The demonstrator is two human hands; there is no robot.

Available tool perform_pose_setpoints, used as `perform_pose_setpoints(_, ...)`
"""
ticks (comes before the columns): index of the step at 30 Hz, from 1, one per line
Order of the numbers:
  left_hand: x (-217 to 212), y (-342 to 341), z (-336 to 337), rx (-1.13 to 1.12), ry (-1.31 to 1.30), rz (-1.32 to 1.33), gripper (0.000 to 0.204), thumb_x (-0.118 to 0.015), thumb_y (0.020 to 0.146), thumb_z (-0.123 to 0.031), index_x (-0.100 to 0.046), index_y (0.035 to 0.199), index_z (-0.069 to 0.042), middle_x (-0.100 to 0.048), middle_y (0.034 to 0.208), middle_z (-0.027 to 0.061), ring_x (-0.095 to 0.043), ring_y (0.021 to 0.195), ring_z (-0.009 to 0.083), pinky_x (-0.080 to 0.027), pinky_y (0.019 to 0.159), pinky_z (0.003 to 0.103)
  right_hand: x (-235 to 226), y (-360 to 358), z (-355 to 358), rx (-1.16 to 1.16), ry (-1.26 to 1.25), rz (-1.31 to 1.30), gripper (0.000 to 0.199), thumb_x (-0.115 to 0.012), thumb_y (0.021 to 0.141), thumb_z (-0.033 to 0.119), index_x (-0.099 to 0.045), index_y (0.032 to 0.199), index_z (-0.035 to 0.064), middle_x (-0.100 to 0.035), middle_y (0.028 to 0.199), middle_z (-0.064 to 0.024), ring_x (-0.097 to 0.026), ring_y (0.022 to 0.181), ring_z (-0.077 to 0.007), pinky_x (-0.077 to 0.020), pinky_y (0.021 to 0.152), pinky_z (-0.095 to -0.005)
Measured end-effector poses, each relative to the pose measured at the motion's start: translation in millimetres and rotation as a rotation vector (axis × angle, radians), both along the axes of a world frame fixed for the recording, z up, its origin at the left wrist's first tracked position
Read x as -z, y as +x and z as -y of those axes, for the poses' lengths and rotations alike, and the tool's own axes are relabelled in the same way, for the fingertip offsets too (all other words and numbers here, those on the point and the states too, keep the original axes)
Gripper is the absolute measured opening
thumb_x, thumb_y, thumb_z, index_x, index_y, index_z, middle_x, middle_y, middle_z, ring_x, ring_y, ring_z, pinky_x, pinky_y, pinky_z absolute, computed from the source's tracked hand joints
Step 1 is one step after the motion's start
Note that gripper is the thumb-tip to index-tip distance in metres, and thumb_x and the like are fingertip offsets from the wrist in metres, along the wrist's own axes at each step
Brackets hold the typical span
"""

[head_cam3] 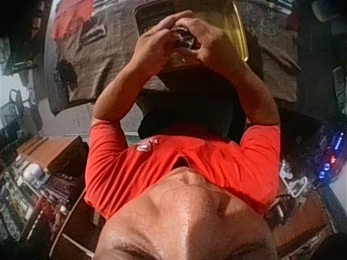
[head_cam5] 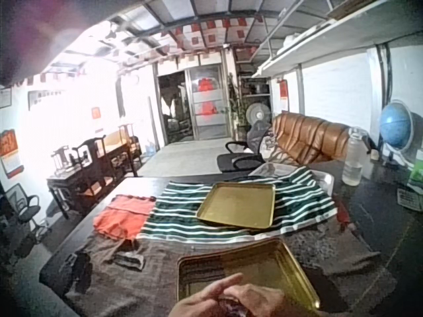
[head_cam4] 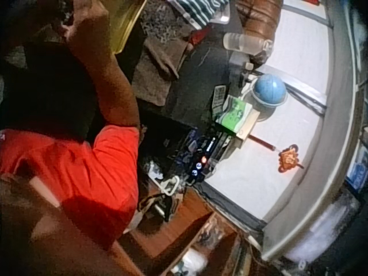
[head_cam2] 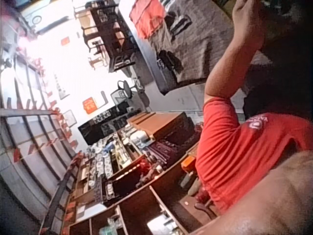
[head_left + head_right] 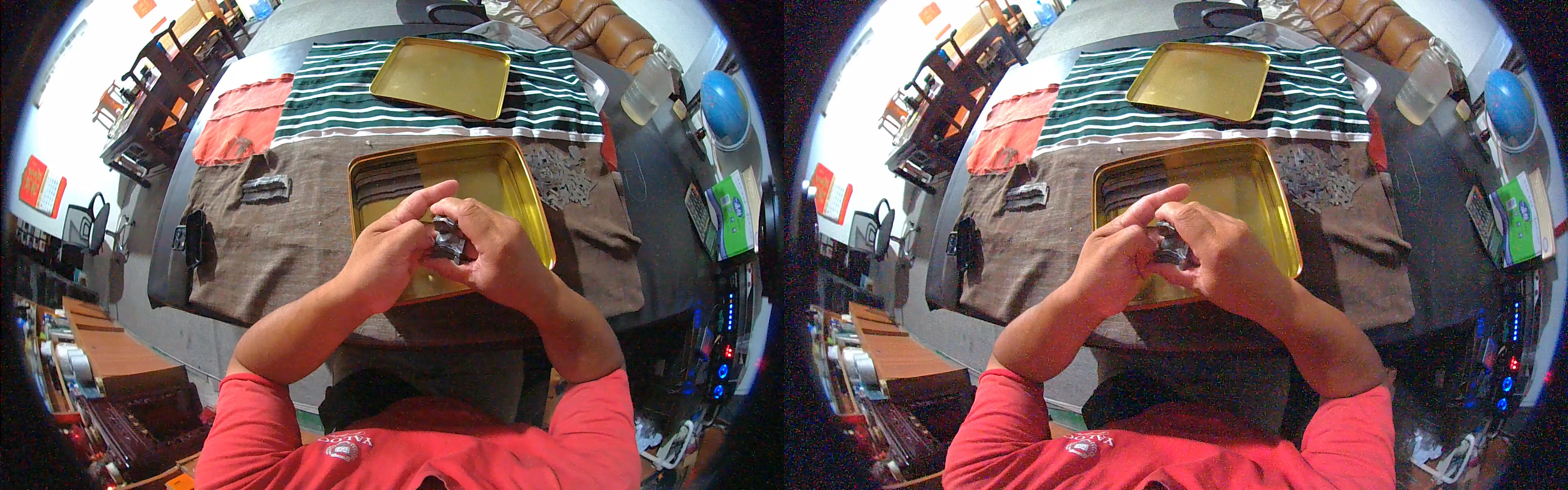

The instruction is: The person repeatedly picks up small dark metal components from a gold tray, manipulates them with both hands, and places them into a black plastic case. The person also reaches under the table to retrieve additional components and continues the cycle of handling and placing them into the case.

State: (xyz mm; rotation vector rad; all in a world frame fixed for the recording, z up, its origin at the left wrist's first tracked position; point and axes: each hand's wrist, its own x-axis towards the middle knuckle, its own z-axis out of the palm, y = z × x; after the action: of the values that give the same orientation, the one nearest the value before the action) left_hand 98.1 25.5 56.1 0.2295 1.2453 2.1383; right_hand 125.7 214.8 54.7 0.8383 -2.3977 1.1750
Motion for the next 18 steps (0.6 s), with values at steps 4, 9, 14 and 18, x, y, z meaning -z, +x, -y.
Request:
perform_pose_setpoints(4, 4.4, -0.3, -0.6, -0.013, 0.033, 0.008, 0.054, -0.048, 0.095, -0.006, -0.044, 0.148, -0.002, -0.063, 0.124, 0.0103, -0.066, 0.109, 0.0183, -0.058, 0.091, 0.033, 0.1, -0.4, -1.4, 0.061, -0.014, -0.045, 0.059, -0.09, 0.077, 0.021, -0.06, 0.125, 0.0048, -0.068, 0.111, -0.0154, -0.071, 0.097, -0.0328, -0.0571, 0.081, -0.0381)
perform_pose_setpoints(9, 6.5, 1.3, -3.6, -0.036, 0.066, 0.047, 0.035, -0.05, 0.101, -0.011, -0.059, 0.133, -0.002, -0.065, 0.115, 0.0058, -0.062, 0.104, 0.0137, -0.051, 0.094, 0.03, -0.5, 0.3, 0.3, 0.102, 0.025, -0.196, 0.061, -0.09, 0.078, 0.026, -0.061, 0.128, 0.0066, -0.068, 0.121, -0.0151, -0.068, 0.11, -0.0345, -0.0549, 0.095, -0.0423)
perform_pose_setpoints(14, 8.2, 6.2, 1.8, 0.129, 0.036, -0.027, 0.031, -0.052, 0.102, -0.015, -0.06, 0.129, -0.001, -0.066, 0.116, 0.0053, -0.063, 0.104, 0.015, -0.049, 0.096, 0.03, -2.7, -1.7, -3.0, 0.149, 0.17, -0.31, 0.061, -0.083, 0.081, 0.035, -0.06, 0.129, 0.0048, -0.066, 0.128, -0.0176, -0.063, 0.122, -0.0349, -0.0435, 0.11, -0.0525)
perform_pose_setpoints(18, 11.5, 9.8, -2.0, 0.17, 0.049, -0.158, 0.027, -0.05, 0.108, -0.019, -0.061, 0.126, -0.002, -0.066, 0.115, 0.0047, -0.06, 0.108, 0.0126, -0.048, 0.099, 0.031, -1.1, -2.5, -4.2, 0.106, 0.178, -0.231, 0.062, -0.083, 0.079, 0.033, -0.061, 0.129, 0.0056, -0.066, 0.129, -0.0181, -0.062, 0.125, -0.035, -0.0405, 0.112, -0.0539)
